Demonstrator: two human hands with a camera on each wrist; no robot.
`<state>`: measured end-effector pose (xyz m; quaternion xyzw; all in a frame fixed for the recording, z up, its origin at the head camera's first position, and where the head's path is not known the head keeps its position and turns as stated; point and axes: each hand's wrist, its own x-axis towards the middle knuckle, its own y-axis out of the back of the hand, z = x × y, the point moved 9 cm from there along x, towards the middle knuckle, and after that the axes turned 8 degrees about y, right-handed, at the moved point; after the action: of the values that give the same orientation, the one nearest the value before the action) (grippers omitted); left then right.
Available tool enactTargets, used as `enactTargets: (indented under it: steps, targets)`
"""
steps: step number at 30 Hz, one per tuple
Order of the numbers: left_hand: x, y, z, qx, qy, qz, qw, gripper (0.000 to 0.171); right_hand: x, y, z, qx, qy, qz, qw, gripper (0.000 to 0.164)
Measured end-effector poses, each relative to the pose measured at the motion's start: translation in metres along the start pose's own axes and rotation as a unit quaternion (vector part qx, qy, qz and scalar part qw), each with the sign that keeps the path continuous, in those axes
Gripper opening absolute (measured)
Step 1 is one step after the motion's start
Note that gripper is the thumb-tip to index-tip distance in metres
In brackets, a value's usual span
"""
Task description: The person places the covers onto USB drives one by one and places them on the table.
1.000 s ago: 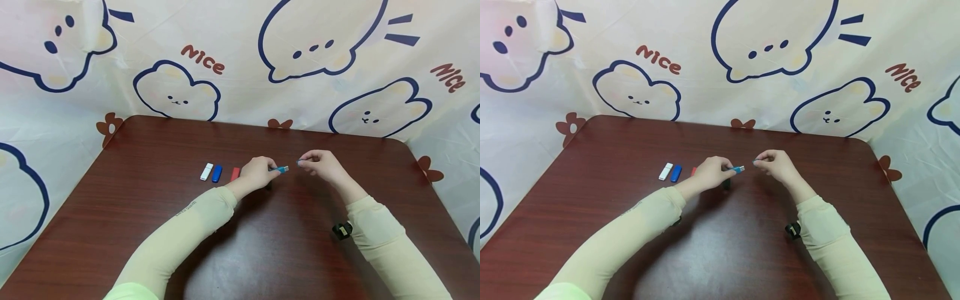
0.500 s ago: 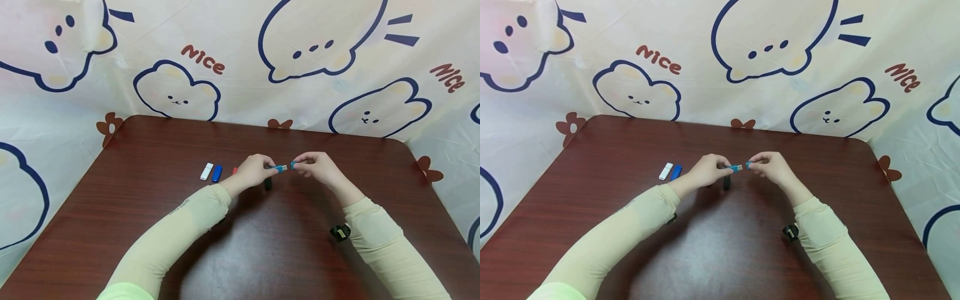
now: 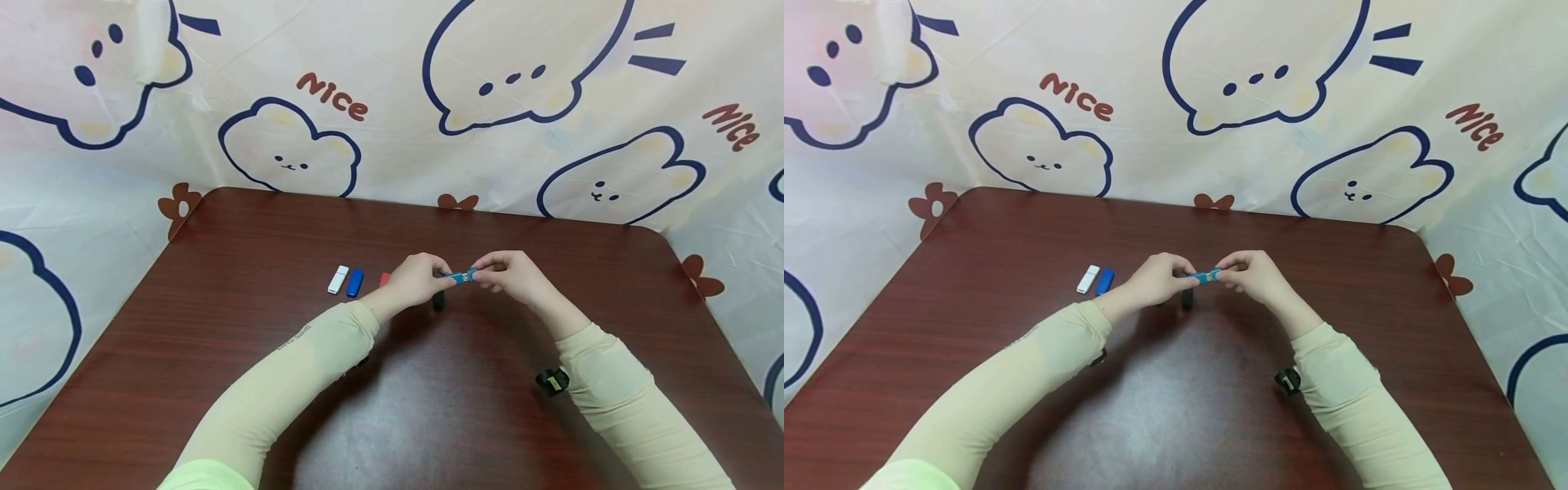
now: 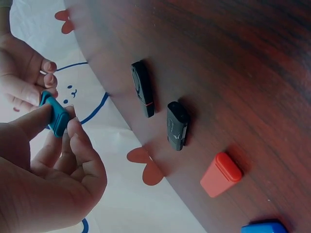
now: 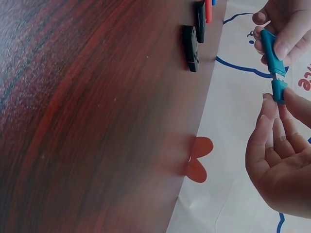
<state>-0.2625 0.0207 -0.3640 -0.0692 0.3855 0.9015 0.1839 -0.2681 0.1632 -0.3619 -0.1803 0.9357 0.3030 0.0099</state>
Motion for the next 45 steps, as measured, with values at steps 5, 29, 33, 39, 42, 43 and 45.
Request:
enactTargets:
  steps: [5, 29, 33, 39, 42, 43, 45]
  targets:
    - [-0.001, 0.0, 0.0, -0.001, 0.0, 0.0, 1.0, 0.016, 0.0, -0.001, -0.001, 0.002, 0.002, -0.001, 1.0, 0.027]
    - [-0.003, 0.004, -0.001, -0.038, -0.013, 0.004, 0.9992, 0.018, 0.0, -0.009, -0.003, 0.025, 0.005, -0.021, 0.999, 0.027]
    - [-0.004, 0.005, -0.001, -0.055, -0.008, -0.003, 0.9984, 0.019, 0.0, -0.01, -0.002, 0.041, 0.006, -0.022, 0.999, 0.027]
    - [-0.005, 0.005, -0.001, -0.069, -0.004, -0.009, 0.9976, 0.018, -0.001, -0.012, -0.004, 0.061, 0.023, -0.013, 0.998, 0.024]
    - [-0.004, 0.004, -0.002, -0.073, -0.002, -0.009, 0.9973, 0.018, -0.002, -0.012, -0.005, 0.065, 0.026, -0.009, 0.998, 0.023]
    - [-0.004, 0.004, -0.002, -0.073, -0.001, -0.009, 0.9973, 0.018, -0.002, -0.012, -0.005, 0.066, 0.026, -0.009, 0.997, 0.023]
    - [-0.004, 0.004, -0.002, -0.075, -0.001, -0.009, 0.9971, 0.017, -0.002, -0.012, -0.005, 0.066, 0.026, -0.008, 0.997, 0.023]
